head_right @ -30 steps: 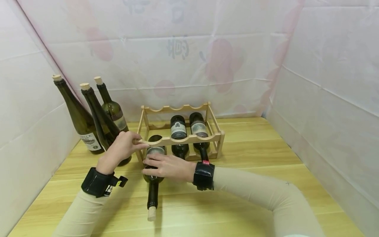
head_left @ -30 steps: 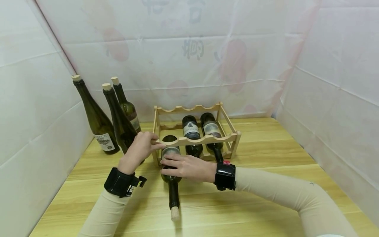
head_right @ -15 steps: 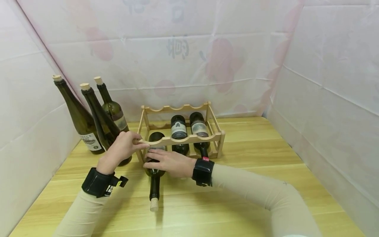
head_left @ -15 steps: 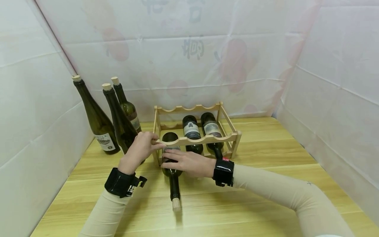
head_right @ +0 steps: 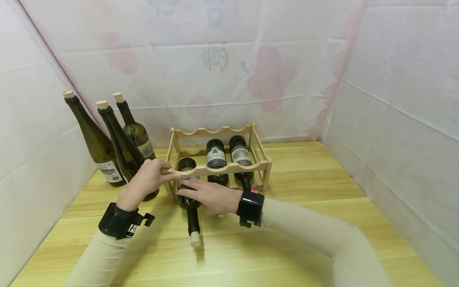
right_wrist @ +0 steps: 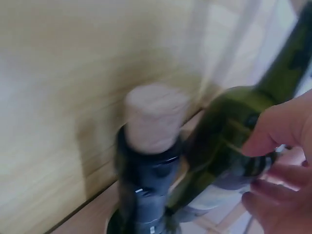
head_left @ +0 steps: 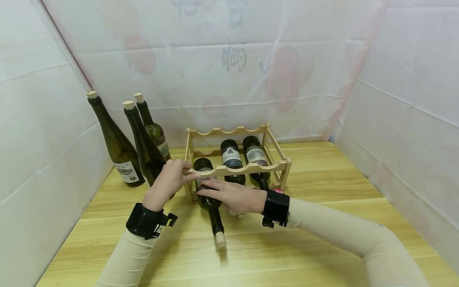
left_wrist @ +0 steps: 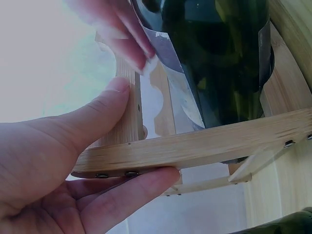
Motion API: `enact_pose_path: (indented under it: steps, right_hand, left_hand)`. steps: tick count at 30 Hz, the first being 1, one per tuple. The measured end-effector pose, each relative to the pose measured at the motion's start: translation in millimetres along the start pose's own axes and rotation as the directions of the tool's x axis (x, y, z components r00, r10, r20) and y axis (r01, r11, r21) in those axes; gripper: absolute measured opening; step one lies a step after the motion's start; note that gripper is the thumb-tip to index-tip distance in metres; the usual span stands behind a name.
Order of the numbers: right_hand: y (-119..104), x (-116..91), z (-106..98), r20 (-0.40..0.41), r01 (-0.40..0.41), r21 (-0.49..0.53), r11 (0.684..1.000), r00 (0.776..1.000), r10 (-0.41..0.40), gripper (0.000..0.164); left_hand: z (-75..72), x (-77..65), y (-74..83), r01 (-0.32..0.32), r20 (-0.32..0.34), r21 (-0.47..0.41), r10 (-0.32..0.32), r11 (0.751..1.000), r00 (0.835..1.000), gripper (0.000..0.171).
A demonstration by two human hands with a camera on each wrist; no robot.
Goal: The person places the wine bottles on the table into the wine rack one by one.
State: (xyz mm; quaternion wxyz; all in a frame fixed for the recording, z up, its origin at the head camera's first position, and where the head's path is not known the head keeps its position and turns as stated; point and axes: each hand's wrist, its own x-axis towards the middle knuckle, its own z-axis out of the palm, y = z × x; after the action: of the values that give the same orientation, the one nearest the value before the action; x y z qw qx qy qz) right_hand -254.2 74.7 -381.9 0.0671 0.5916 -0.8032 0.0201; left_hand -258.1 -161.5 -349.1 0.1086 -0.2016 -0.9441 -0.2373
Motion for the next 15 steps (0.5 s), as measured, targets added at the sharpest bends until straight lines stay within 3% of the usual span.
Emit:
enact_pose_path:
  steps: [4,8,12,15]
  right_hand:
    - [-5.1,-1.7,-5.4,-0.097,-0.044,0.089,0.995,0.994,0.052,0.062]
    - [-14.0,-2.9,-11.1,-0.166,-0.164,0.186,0.969,0.967,0.195,0.042]
    - [-21.1,-3.8,-15.8,-0.157,-0.295,0.278,0.914,0.925,0.347,0.032]
    - [-23.6,-4.0,-18.4,-0.081,-0.373,0.343,0.862,0.903,0.422,0.023]
  left_hand:
    - [0.4,-0.3,-0.8,0.002,0.001,-0.01,-0.002,1.0,1.0,0.016]
    - [0.8,0.3,-1.1,-0.003,-0.006,-0.022,0.003,1.0,1.0,0.018]
    - [0.8,0.4,-0.9,0.002,-0.009,-0.029,-0.003,1.0,1.0,0.019]
    - [0.8,0.3,-0.9,0.008,-0.008,-0.034,-0.008,0.999,1.0,0.02]
